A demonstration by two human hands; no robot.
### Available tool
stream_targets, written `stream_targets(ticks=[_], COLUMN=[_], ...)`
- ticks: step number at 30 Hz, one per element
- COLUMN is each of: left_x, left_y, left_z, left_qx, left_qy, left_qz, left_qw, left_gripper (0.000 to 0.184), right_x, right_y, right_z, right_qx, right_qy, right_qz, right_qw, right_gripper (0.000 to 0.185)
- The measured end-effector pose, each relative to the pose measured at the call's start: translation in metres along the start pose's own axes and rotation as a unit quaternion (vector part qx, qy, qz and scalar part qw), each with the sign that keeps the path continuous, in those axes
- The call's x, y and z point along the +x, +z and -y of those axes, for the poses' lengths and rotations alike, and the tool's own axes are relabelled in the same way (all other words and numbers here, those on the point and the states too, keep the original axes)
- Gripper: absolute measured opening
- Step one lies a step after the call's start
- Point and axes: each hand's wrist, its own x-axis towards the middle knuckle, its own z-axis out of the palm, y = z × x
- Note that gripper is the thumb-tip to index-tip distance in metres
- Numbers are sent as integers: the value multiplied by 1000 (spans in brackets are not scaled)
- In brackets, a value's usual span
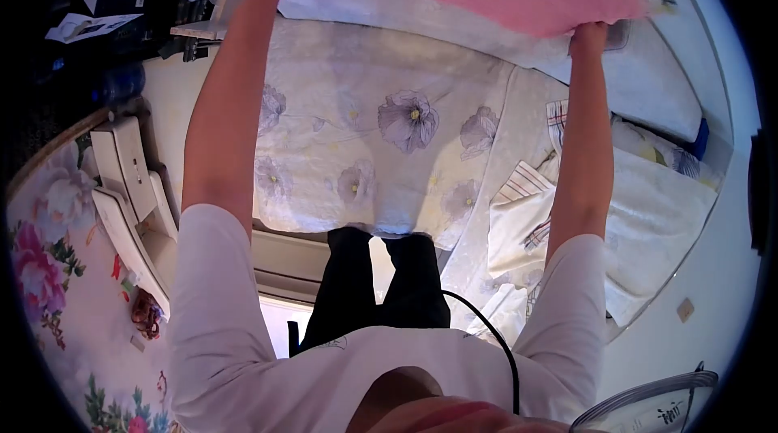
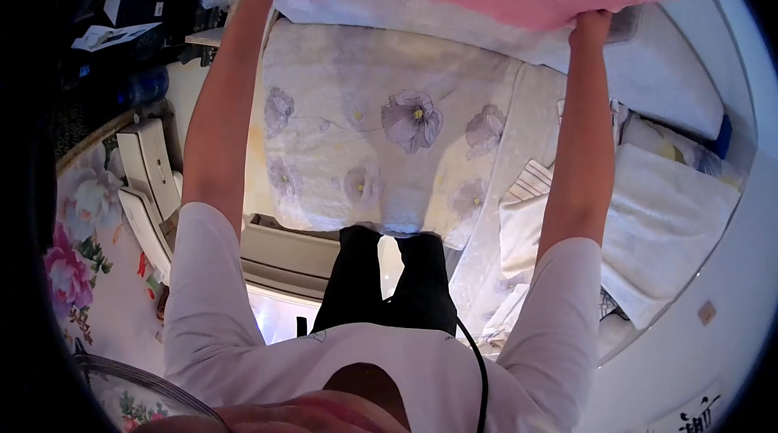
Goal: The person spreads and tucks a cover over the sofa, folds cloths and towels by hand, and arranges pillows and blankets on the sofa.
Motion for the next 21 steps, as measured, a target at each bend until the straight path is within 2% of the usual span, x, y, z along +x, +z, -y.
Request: stream_targets(ticks=[2,3,4,5,6,7,8,9,10,11,12,13,14,16,18,19,21], left_x=[6,9,13,17,20,24,32,37,43,49,57,61,51,-9,-39,-39,-44], left_y=[6,9,13,19,24,29,36,42,52,64,64,40,9,-46,-68,-62,-54], left_z=[-20,-31,-32,-31,-24,-22,-12,0,21,49,65,67,58,-56,-127,-147,-177], left_qx=[-1,-1,0,41,83,82,249,408,408,525,612,318,-21,19,73,70,131], left_qy=[-10,-23,-23,55,131,132,246,347,346,248,138,89,29,55,167,168,367], left_qz=[8,20,20,-2,-24,-26,-15,-2,-3,175,340,256,142,-105,-234,-233,-105], left_qw=[1000,1000,1000,998,988,988,936,845,845,795,701,909,989,993,955,955,915], left_gripper=[37,37,37,36,35,35,34,34,34,36,39,41,45,48,45,45,43], right_x=[9,23,39,55,55,53,53,50,48,46,43,36,21,-20,-60,-74,-101], right_y=[14,9,-5,-19,-16,-11,-6,-1,1,0,-3,-8,-12,-14,-6,16,62], right_z=[-11,-26,-45,-64,-64,-58,-49,-40,-32,-24,-15,-1,16,58,82,87,102], right_qx=[-137,-135,-353,-539,-526,-486,-410,-350,-304,-277,-258,-257,-266,-275,-251,-253,-253], right_qy=[12,10,-97,-223,-190,-142,-75,-21,26,67,105,141,169,184,41,40,-152], right_qz=[-53,-53,9,19,20,17,3,-9,-20,-25,-29,-40,-59,-112,-104,-106,16], right_qw=[989,989,931,812,828,862,909,937,952,958,960,955,947,937,962,961,955], right_gripper=[42,42,47,53,54,54,55,56,57,58,59,60,61,63,68,68,65])
